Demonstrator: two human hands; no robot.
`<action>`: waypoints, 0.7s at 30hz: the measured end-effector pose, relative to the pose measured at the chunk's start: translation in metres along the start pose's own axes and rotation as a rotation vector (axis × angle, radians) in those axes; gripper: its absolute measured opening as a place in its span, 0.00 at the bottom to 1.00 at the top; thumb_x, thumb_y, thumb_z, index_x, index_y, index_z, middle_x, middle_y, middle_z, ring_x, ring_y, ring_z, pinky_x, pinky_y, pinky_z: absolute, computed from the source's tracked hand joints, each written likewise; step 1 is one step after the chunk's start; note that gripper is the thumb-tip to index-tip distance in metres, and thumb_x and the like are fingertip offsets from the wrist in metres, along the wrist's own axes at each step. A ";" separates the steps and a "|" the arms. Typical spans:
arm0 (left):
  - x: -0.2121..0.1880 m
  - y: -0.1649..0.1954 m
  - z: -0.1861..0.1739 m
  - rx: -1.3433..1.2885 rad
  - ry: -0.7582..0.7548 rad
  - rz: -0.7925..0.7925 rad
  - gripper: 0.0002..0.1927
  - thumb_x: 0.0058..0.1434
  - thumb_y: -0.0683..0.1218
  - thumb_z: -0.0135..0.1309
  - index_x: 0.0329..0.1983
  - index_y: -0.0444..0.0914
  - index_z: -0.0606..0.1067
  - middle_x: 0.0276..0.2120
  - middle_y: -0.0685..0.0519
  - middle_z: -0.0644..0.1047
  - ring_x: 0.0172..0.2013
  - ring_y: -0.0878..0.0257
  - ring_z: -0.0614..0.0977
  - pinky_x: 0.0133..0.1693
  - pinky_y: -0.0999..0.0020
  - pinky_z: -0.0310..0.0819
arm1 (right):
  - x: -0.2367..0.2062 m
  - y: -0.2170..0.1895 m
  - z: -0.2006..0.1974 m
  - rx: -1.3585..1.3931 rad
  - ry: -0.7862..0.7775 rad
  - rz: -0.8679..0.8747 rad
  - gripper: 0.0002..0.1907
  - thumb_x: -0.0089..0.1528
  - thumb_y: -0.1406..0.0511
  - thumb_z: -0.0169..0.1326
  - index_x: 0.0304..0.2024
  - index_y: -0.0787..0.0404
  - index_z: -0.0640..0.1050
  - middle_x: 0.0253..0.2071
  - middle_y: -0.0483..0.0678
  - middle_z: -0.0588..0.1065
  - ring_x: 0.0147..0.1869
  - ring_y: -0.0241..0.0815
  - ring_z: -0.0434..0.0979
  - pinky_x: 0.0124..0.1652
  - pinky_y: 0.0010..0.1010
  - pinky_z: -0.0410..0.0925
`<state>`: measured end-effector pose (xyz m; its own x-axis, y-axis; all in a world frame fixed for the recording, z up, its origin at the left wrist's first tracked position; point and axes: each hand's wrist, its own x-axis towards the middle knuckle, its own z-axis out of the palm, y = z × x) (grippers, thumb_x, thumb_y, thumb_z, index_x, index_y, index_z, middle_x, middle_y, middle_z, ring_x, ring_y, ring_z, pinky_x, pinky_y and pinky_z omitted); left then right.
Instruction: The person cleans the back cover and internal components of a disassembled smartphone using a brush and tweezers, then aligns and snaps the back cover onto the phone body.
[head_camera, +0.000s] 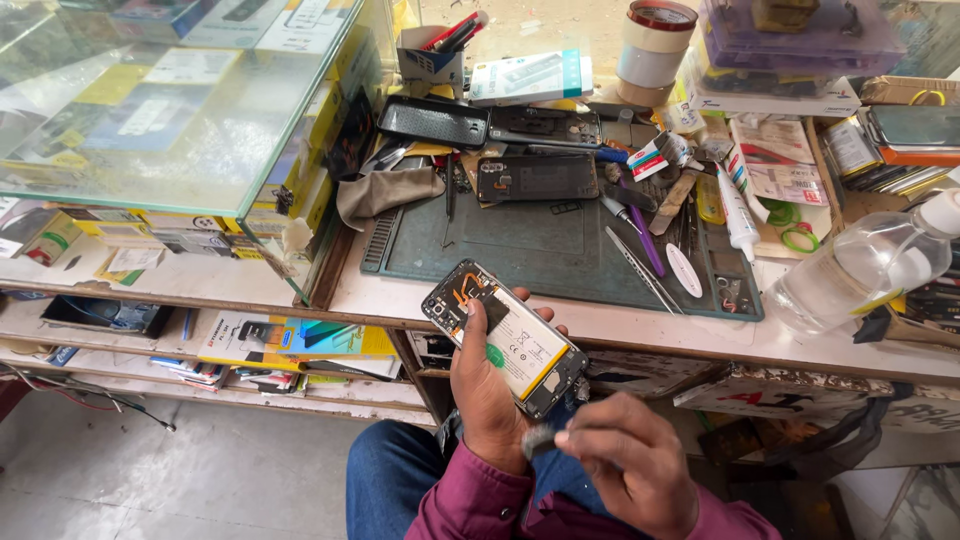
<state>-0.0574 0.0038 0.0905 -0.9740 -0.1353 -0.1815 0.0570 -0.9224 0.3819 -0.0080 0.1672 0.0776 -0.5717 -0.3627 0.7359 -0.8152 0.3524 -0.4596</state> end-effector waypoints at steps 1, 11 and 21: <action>0.000 0.000 0.000 0.000 0.003 -0.003 0.25 0.70 0.58 0.44 0.54 0.32 0.72 0.38 0.42 0.80 0.35 0.52 0.84 0.38 0.56 0.83 | 0.001 0.001 0.000 0.007 0.016 -0.006 0.13 0.55 0.75 0.60 0.42 0.58 0.79 0.41 0.46 0.78 0.41 0.40 0.80 0.39 0.28 0.73; 0.003 0.002 0.001 0.006 0.047 0.016 0.24 0.69 0.57 0.43 0.55 0.33 0.72 0.40 0.44 0.81 0.36 0.53 0.85 0.38 0.55 0.83 | 0.003 0.005 0.003 0.026 0.101 0.130 0.12 0.58 0.76 0.60 0.42 0.60 0.79 0.40 0.46 0.78 0.41 0.39 0.82 0.39 0.27 0.76; 0.002 0.003 0.002 -0.016 0.068 0.000 0.25 0.70 0.57 0.44 0.54 0.31 0.72 0.40 0.44 0.81 0.35 0.55 0.85 0.38 0.55 0.83 | 0.001 0.011 0.005 -0.017 0.078 0.032 0.11 0.57 0.73 0.63 0.41 0.57 0.79 0.40 0.46 0.77 0.40 0.39 0.81 0.39 0.27 0.74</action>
<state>-0.0600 0.0018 0.0930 -0.9568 -0.1592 -0.2431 0.0609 -0.9279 0.3679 -0.0175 0.1667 0.0710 -0.5882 -0.2830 0.7576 -0.7944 0.3776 -0.4758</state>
